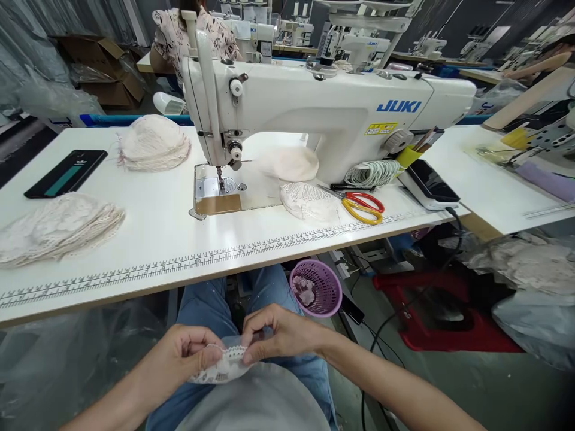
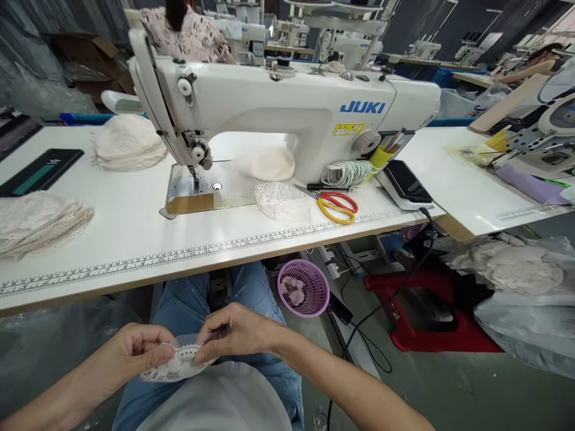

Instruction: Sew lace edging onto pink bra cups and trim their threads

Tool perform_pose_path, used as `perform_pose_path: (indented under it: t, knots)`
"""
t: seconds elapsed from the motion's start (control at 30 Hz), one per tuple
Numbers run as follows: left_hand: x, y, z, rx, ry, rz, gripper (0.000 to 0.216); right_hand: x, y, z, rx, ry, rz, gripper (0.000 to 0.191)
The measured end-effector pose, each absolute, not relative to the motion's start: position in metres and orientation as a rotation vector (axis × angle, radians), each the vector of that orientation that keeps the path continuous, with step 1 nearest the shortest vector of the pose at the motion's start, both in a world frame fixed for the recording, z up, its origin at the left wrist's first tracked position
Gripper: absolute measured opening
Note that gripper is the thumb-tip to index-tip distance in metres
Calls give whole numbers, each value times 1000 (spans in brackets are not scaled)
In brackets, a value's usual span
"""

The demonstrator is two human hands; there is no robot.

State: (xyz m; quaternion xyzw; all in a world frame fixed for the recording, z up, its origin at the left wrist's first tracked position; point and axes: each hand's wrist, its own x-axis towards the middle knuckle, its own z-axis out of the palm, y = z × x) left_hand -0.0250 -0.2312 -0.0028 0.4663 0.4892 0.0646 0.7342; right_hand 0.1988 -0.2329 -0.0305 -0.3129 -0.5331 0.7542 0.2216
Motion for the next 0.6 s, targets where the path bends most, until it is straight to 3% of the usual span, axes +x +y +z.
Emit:
perform_pose_path:
  t: [0.13, 0.3, 0.6]
  knots:
    - [-26, -236, 1, 1076, 997, 168, 43, 202, -236, -33, -880, -1436, 2087, 34]
    - [-23, -242, 5, 1196, 1083, 136, 24, 207, -239, -37, -913, -1387, 2102, 31]
    - [-26, -249, 6, 1292, 1160, 160, 28, 207, -241, -36, -908, -1359, 2115, 30]
